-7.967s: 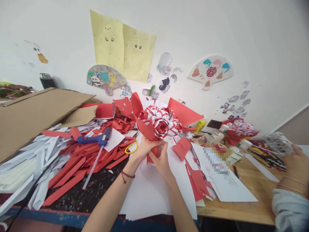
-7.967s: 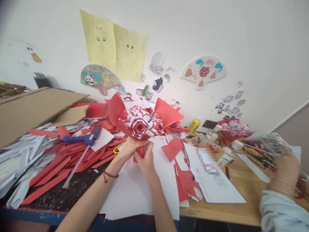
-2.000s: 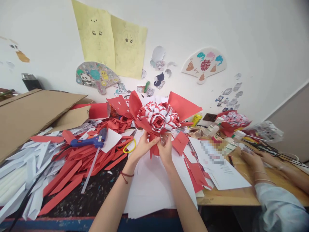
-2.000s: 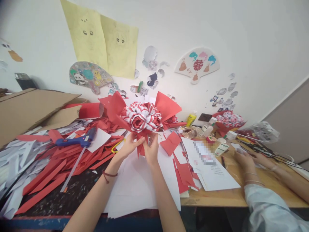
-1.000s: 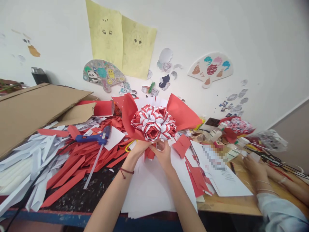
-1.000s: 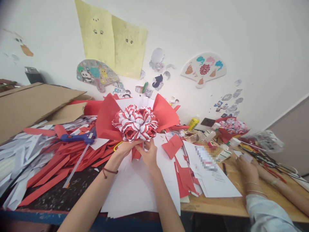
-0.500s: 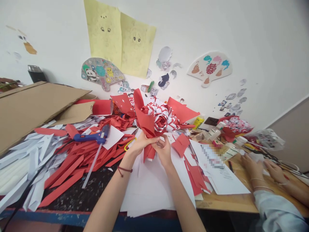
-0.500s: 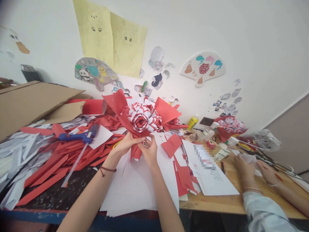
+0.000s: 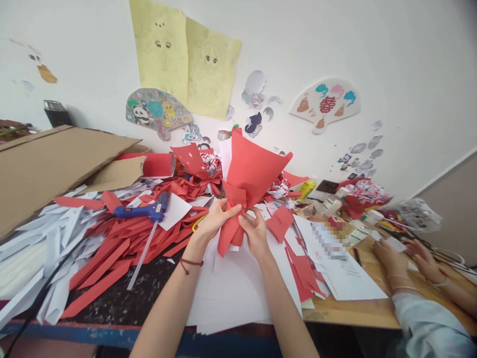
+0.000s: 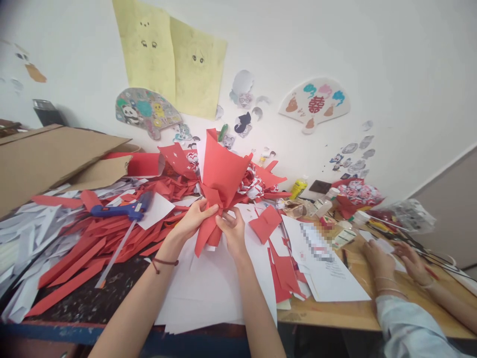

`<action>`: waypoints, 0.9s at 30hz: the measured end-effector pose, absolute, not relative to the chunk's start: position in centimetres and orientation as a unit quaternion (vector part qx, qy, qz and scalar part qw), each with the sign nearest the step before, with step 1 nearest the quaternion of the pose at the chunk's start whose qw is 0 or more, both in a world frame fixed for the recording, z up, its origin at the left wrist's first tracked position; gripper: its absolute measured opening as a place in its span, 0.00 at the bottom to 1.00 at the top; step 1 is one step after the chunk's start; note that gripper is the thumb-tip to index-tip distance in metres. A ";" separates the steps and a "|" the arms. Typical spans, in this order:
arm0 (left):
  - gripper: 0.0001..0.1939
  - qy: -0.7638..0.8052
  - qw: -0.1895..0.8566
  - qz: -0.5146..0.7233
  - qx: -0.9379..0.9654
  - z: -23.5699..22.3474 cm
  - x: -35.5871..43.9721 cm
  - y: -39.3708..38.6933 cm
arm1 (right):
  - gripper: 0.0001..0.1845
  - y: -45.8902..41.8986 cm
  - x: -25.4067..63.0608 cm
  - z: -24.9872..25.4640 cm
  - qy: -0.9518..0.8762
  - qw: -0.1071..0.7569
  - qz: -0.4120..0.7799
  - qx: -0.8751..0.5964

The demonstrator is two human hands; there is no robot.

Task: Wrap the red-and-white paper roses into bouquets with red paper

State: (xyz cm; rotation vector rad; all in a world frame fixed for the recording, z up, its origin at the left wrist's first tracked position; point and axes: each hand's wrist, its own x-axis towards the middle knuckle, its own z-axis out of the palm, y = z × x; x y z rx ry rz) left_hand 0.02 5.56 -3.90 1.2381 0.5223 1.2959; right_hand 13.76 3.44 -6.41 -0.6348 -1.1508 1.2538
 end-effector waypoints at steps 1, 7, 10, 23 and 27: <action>0.20 0.226 0.594 0.559 0.533 -4.0 0.0 5.6 | 0.24 3.4 13.8 -6.4 -0.501 0.614 0.545 -0.274; 0.22 0.230 0.592 0.559 0.533 -4.1 0.1 5.7 | 0.24 3.5 13.6 -6.2 -0.488 0.620 0.547 -0.279; 0.23 0.210 0.604 0.551 0.536 -4.0 0.0 5.7 | 0.24 3.4 13.7 -6.0 -0.474 0.621 0.554 -0.288; 0.21 0.212 0.605 0.558 0.527 -3.8 -0.1 5.3 | 0.25 3.3 14.0 -5.9 -0.467 0.600 0.584 -0.285; 0.21 0.221 0.605 0.557 0.525 -3.8 0.0 5.4 | 0.27 3.2 13.8 -5.7 -0.461 0.607 0.582 -0.283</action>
